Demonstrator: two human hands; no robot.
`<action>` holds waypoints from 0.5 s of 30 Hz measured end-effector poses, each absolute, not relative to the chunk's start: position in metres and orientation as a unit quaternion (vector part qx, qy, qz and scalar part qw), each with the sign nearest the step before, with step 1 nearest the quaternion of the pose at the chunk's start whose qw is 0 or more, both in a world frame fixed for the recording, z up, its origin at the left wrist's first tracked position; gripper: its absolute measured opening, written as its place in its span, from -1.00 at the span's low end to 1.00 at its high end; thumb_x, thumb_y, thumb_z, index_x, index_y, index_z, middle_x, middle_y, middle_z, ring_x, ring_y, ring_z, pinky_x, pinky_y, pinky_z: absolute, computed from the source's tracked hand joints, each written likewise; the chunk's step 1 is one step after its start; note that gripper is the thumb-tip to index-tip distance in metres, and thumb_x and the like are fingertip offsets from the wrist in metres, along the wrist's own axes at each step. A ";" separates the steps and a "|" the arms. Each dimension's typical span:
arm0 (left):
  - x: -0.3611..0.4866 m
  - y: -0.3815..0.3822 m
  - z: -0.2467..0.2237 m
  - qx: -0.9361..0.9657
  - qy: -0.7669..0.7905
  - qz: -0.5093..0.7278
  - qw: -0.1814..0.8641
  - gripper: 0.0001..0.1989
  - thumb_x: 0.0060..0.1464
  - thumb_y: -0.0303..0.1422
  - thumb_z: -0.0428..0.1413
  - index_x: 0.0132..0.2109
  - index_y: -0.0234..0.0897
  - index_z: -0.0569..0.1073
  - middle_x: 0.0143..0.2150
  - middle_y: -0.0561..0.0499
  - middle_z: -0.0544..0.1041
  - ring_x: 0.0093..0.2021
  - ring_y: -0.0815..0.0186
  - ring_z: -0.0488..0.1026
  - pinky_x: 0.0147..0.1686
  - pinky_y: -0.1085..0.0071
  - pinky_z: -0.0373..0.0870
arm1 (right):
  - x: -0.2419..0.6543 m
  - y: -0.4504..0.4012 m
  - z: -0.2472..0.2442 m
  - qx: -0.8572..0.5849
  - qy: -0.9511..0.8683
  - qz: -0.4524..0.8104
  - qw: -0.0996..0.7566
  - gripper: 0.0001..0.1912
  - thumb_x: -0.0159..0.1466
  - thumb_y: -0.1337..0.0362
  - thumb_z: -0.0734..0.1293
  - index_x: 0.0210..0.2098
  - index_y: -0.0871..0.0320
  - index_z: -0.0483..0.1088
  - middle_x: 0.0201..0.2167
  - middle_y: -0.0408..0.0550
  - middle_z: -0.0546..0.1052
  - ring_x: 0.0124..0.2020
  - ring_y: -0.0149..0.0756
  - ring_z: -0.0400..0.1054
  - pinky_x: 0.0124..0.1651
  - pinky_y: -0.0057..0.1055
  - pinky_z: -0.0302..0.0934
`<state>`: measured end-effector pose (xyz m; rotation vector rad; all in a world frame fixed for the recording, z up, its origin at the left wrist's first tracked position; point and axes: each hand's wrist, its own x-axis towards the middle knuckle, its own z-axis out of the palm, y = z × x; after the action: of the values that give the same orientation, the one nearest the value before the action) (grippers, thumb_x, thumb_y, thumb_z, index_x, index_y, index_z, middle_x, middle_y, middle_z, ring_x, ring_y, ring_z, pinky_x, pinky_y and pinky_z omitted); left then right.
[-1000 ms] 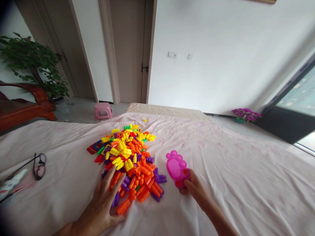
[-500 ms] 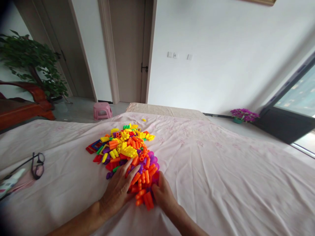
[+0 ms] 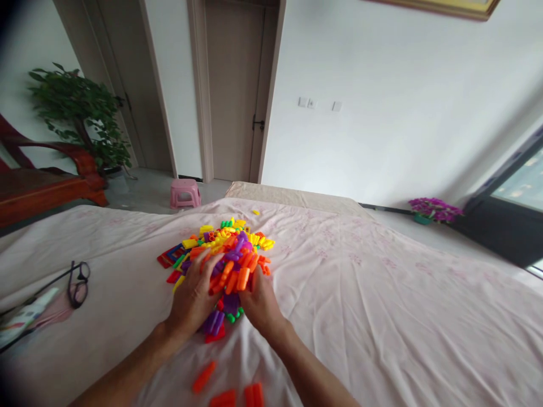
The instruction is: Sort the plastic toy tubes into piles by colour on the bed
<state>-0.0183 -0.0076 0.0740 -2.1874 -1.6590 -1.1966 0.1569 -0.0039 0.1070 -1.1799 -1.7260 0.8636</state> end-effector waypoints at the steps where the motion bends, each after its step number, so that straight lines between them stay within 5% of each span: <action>1: -0.025 -0.005 0.077 -0.718 -0.565 -0.399 0.076 -0.37 0.10 -0.31 0.18 0.29 -0.19 0.21 0.34 -0.24 0.22 0.35 0.01 0.18 0.20 0.05 0.32 | 0.151 0.002 0.110 -0.486 -0.706 0.316 0.406 -0.75 0.18 0.42 0.18 -0.15 0.15 0.33 -0.36 -0.12 0.50 -0.38 -0.34 0.36 -0.36 -0.47 0.23; 7: -0.064 0.002 0.085 -0.659 -0.657 -0.362 0.057 -0.36 0.10 -0.29 0.14 0.31 -0.20 0.19 0.37 -0.27 0.14 0.33 -0.07 0.19 0.12 0.02 0.37 | 0.124 0.032 0.111 -0.503 -0.774 0.159 0.350 -0.66 0.11 0.46 0.17 -0.11 0.13 0.28 -0.44 -0.08 0.46 -0.41 -0.27 0.36 -0.39 -0.46 0.12; 15: -0.114 -0.001 0.056 -0.637 -0.714 -0.289 0.022 -0.26 0.12 -0.19 0.10 0.37 -0.29 0.07 0.38 -0.36 0.06 0.39 -0.11 0.06 0.20 -0.04 0.25 | 0.207 0.115 0.094 -0.575 -0.599 0.337 0.444 -0.56 0.08 0.38 0.18 -0.01 0.14 0.23 -0.44 -0.13 0.54 -0.51 -0.35 0.43 -0.45 -0.48 0.30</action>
<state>-0.1143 -0.0007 0.0565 -1.9735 -2.2127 -0.8959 0.2073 0.1150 0.0937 -1.4245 -1.4856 0.8352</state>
